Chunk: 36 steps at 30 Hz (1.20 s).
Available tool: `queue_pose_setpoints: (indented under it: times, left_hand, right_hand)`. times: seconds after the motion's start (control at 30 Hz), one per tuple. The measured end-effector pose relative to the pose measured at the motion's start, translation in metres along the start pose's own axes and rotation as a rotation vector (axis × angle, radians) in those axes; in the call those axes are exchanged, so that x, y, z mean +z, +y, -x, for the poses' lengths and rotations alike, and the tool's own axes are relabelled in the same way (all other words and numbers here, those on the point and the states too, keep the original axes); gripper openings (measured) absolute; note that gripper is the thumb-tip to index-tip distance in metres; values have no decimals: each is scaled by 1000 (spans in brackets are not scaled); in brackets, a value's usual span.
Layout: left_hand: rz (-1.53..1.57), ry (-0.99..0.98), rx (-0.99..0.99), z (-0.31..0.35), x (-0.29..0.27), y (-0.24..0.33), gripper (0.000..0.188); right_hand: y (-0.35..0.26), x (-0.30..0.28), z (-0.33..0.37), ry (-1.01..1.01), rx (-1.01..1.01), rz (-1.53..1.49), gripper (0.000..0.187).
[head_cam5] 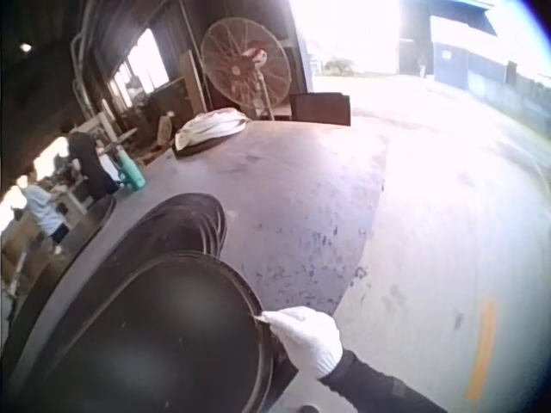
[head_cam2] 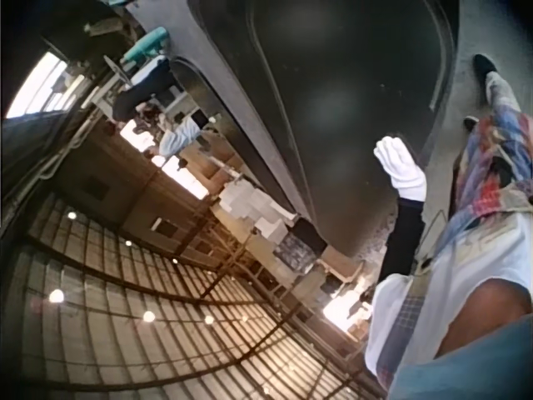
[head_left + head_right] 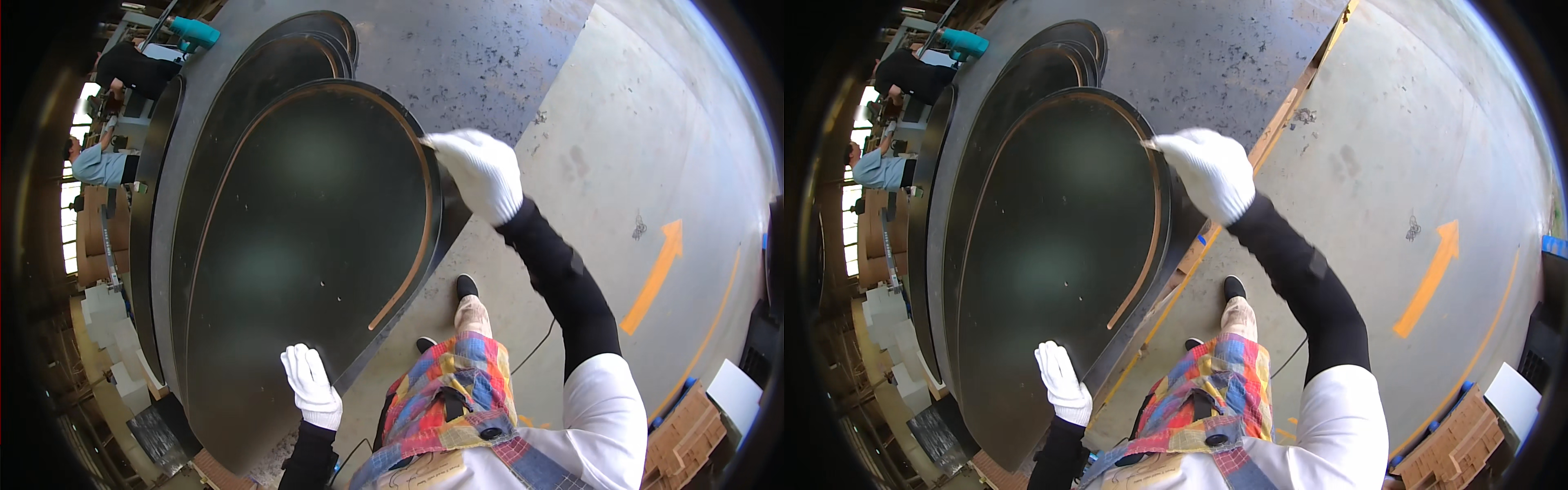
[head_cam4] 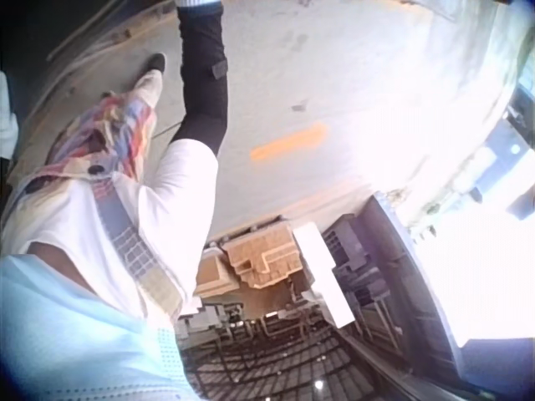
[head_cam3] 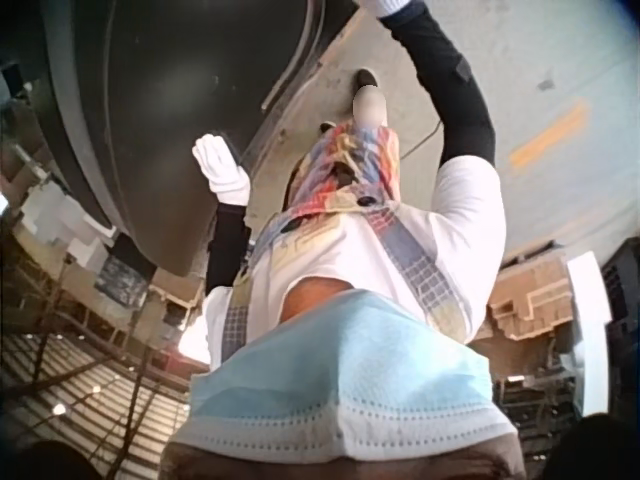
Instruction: The recorder is applying a protective or decorative edging/strip to large black furniture panels in a factory setting.
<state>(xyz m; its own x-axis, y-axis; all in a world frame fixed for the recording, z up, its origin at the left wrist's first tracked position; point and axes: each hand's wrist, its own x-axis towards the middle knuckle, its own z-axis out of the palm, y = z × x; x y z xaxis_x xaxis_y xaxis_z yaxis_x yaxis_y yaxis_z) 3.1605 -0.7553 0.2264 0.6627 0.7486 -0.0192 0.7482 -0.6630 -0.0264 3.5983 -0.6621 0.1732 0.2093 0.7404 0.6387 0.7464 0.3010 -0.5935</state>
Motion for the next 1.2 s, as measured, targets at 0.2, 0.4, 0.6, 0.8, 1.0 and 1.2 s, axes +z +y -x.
queue_pose_setpoints:
  times: [0.2, 0.4, 0.6, 0.8, 1.0, 1.2]
  left_hand:
    - [-34, 14, 14, 3, -1, -4, 84]
    - [-60, 29, 51, -6, 1, 1, 83]
    - [-52, 103, 74, -7, 4, -5, 79]
    - [-89, 171, 103, -5, 11, -12, 69]
    - [-84, 259, 136, -9, 17, -9, 61]
    - [-51, 289, 155, -7, 16, -10, 62]
  right_hand:
    - [-84, -10, 88, -62, 40, 12, 39]
    - [-51, -11, 53, 250, 105, 168, 33]
    - [-117, 8, 99, 109, 59, 156, 41]
    - [-173, 28, 126, 67, 68, 203, 41]
    - [-123, 18, 87, 232, 56, 450, 22]
    - [-249, 68, 151, -5, 87, 289, 27]
